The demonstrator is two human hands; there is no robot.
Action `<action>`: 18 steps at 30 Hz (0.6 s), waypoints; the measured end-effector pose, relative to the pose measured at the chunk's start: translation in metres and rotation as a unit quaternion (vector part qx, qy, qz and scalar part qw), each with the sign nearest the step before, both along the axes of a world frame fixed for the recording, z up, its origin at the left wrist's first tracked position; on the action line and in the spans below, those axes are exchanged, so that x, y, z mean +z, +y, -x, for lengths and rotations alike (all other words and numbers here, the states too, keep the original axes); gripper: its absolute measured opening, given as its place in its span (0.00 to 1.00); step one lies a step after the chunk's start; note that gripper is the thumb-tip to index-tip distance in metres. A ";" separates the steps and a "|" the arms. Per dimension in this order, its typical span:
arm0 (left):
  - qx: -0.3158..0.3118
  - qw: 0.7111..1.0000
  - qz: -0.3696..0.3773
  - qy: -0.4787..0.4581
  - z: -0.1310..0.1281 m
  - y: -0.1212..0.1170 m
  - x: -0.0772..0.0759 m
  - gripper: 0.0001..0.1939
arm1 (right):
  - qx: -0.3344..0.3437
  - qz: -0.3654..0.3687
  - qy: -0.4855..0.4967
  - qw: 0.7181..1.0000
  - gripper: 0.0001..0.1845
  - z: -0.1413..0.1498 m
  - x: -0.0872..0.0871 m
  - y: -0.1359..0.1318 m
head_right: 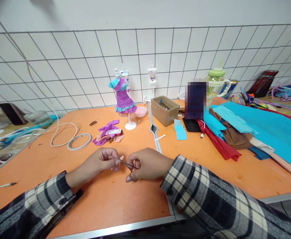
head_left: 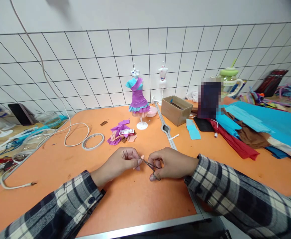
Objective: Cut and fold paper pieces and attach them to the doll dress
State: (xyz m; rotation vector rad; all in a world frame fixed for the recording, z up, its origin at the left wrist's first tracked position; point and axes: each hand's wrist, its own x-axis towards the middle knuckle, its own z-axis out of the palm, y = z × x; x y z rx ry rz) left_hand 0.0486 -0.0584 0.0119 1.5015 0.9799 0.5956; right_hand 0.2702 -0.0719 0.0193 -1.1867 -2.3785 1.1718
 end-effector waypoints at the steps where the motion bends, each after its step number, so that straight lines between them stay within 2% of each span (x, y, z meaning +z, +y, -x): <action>1: 0.001 1.000 0.001 0.001 0.000 0.000 -0.001 0.14 | 0.000 -0.001 0.000 1.000 0.17 0.000 -0.001 0.000; 18: 0.008 1.000 0.014 0.008 -0.001 0.002 -0.003 0.14 | 0.001 -0.021 -0.008 1.000 0.17 0.001 -0.003 -0.001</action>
